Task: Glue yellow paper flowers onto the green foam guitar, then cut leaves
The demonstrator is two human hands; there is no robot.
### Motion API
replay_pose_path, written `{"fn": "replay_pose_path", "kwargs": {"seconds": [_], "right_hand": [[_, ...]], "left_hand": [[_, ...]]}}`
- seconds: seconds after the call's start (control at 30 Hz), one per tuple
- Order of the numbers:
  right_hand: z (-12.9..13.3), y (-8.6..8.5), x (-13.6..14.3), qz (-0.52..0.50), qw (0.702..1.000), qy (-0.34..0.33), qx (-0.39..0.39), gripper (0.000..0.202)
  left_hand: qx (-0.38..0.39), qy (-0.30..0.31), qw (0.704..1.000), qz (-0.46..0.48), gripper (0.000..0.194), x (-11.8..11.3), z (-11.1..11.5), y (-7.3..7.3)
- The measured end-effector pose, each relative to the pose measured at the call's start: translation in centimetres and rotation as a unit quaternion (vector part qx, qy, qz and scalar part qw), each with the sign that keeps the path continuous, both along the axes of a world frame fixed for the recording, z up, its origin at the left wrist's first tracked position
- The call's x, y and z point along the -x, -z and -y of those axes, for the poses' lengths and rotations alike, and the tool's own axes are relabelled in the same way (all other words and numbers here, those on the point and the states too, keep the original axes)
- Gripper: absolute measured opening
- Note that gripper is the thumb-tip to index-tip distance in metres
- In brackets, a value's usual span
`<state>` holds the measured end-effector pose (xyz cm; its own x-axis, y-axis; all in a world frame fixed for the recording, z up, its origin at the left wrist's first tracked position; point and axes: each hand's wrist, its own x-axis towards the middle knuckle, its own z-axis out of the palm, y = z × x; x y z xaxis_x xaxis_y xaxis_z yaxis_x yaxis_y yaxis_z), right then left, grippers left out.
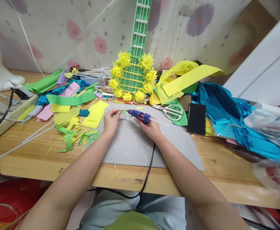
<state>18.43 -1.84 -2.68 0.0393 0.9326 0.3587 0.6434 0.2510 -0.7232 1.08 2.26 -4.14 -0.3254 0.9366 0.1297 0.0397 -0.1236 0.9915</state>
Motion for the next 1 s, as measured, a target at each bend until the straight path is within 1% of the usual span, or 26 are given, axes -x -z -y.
{"fn": "replay_pose_path", "kwargs": {"seconds": [0.13, 0.43, 0.57, 0.63, 0.7, 0.73, 0.8, 0.87, 1.0], "right_hand": [[0.2, -0.2, 0.6, 0.011, 1.000, -0.023, 0.003, 0.036], [-0.2, 0.3, 0.0, 0.050, 0.999, 0.003, -0.001, 0.034], [-0.8, 0.4, -1.6, 0.023, 0.999, 0.047, 0.003, 0.039], [-1.2, 0.4, -3.0, -0.003, 0.995, 0.094, 0.027, 0.044], [-1.8, 0.3, -4.5, -0.022, 0.985, 0.157, 0.063, 0.052], [-2.0, 0.2, -5.2, -0.027, 0.981, 0.176, 0.074, 0.054], [-2.4, 0.1, -6.3, -0.033, 0.978, 0.182, 0.093, 0.054], [-2.7, 0.0, -6.9, -0.032, 0.978, 0.175, 0.114, 0.054], [-2.8, 0.0, -6.8, 0.010, 0.972, 0.186, 0.146, 0.056]], "left_hand": [[-0.003, 0.005, 1.000, 0.000, 0.019, 0.1, -0.1, 0.1], [-0.004, 0.002, 1.000, 0.015, 0.019, 0.0, -0.2, 0.1], [0.018, -0.003, 0.999, 0.035, 0.019, 0.0, 0.0, -0.4], [0.033, -0.004, 0.999, 0.034, 0.018, 0.0, 0.1, -0.7], [0.043, 0.000, 0.999, 0.031, 0.019, -0.1, 0.3, -1.0], [0.047, 0.003, 0.998, 0.031, 0.020, -0.1, 0.4, -1.1], [0.051, 0.010, 0.998, 0.031, 0.024, -0.2, 0.5, -1.1], [0.051, 0.015, 0.998, 0.031, 0.033, -0.2, 0.5, -1.0], [0.043, 0.019, 0.999, 0.021, 0.047, -0.3, 0.6, -0.6]]}}
